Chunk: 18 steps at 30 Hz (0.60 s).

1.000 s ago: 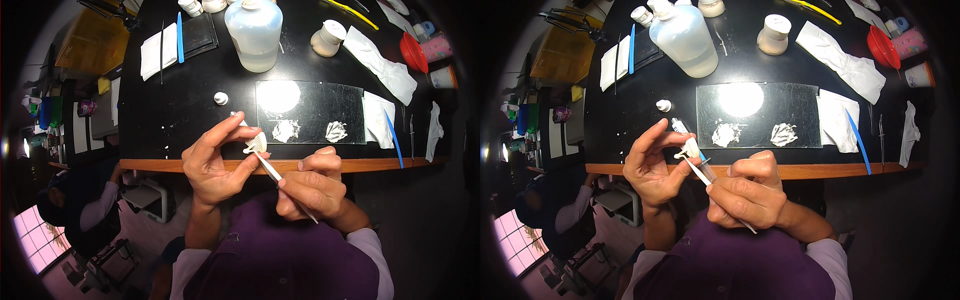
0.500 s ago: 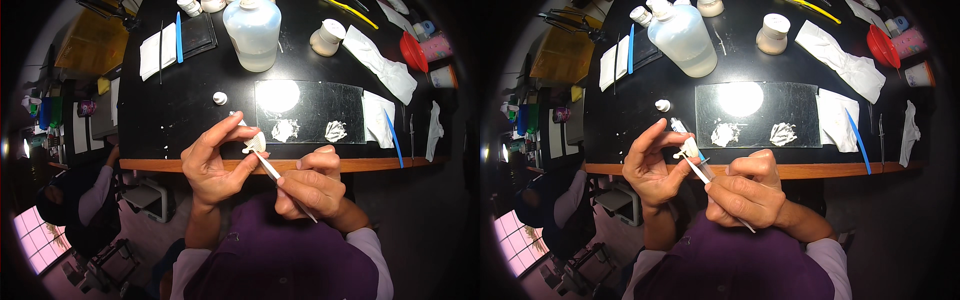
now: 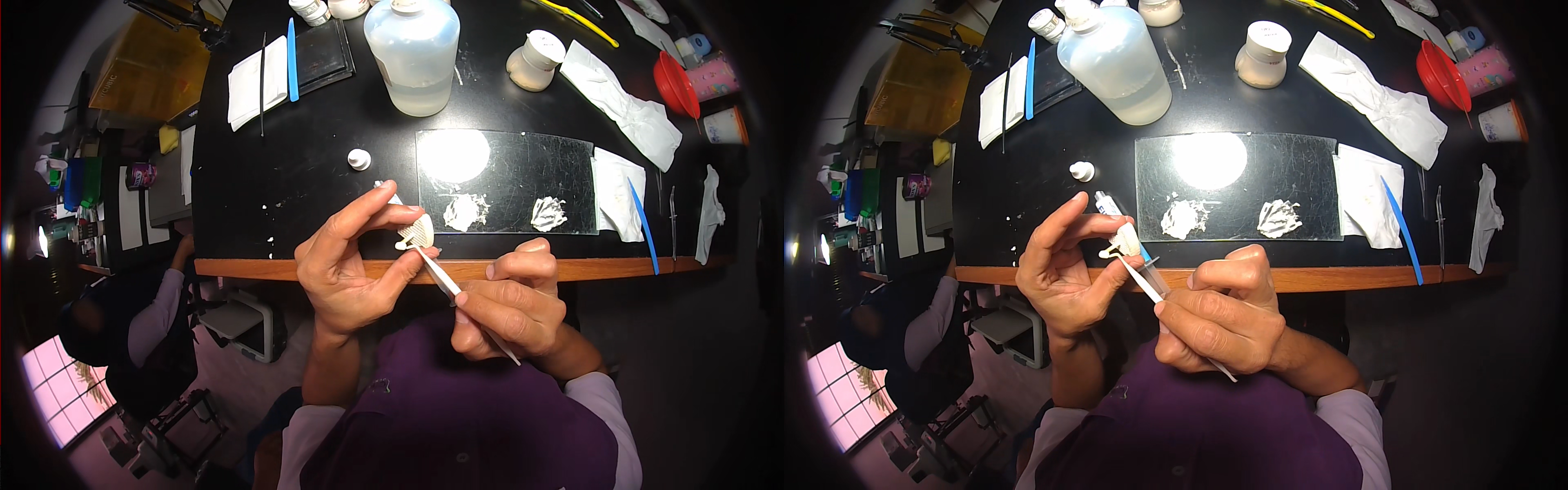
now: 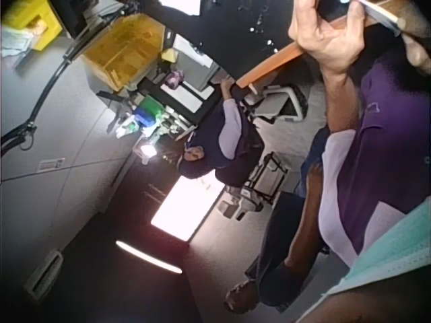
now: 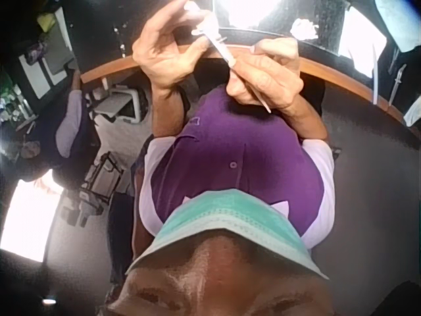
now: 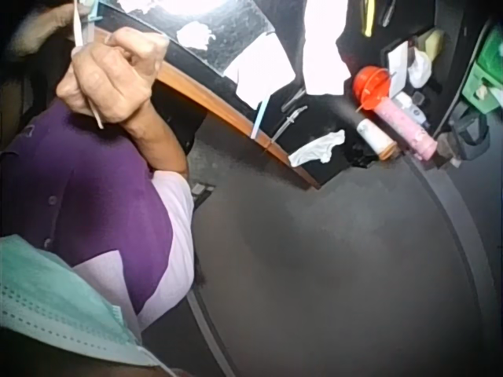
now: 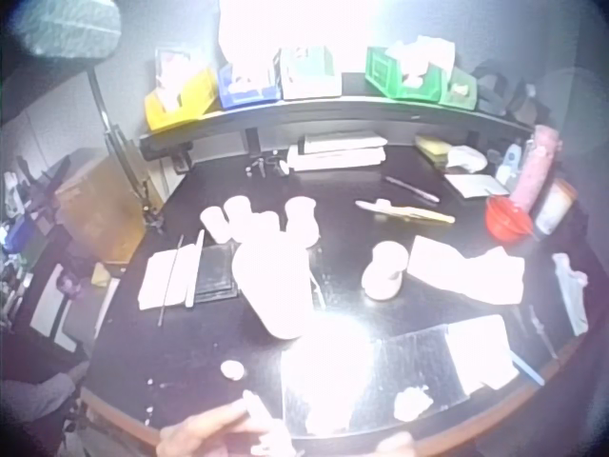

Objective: The person applies white porcelain paste to a dental crown model using a small spatula, then places the model into a dental furnace and operates the furnace control panel.

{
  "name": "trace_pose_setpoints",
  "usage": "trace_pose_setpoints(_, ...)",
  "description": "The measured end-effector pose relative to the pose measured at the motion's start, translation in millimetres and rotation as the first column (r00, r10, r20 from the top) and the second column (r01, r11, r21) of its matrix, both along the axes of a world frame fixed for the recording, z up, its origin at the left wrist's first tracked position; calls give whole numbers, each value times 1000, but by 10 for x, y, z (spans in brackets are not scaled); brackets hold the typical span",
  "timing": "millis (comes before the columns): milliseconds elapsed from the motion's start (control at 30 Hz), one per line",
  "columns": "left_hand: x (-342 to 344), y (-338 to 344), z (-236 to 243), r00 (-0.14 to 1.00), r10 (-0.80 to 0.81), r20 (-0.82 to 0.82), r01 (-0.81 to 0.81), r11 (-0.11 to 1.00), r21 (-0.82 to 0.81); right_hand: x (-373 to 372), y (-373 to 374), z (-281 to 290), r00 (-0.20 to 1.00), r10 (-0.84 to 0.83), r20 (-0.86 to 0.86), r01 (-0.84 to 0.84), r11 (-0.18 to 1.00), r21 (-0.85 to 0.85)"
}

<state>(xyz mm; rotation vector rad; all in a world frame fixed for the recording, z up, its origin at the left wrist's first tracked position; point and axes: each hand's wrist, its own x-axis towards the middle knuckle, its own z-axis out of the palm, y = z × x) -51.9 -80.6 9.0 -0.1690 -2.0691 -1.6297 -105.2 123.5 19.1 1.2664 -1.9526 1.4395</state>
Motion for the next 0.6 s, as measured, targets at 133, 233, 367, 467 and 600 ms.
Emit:
trace_pose_setpoints(133, -4, -1, 12, 1000, -4, 2, 4, 1000, -6, 5, -3, 0, 1000, 0, 2, 0, 1000, -2)
trace_pose_setpoints(233, -4, -3, 9, 1000, -6, 2, 6, 1000, -1, 12, 24, -15, 1000, 17, 12, -17, 999, 28)
trace_pose_setpoints(367, -2, 2, 15, 1000, -6, 3, 6, 1000, 3, 17, 33, -31, 1000, 22, 16, -22, 999, 42)
trace_pose_setpoints(467, 5, -9, 9, 1000, -5, 8, 5, 1000, 3, 14, 30, -34, 1000, 22, 16, -23, 999, 38)
trace_pose_setpoints(600, 1, -3, 1, 1000, -4, 7, 4, 1000, 5, 15, 35, -6, 999, 28, 24, -29, 999, 43)
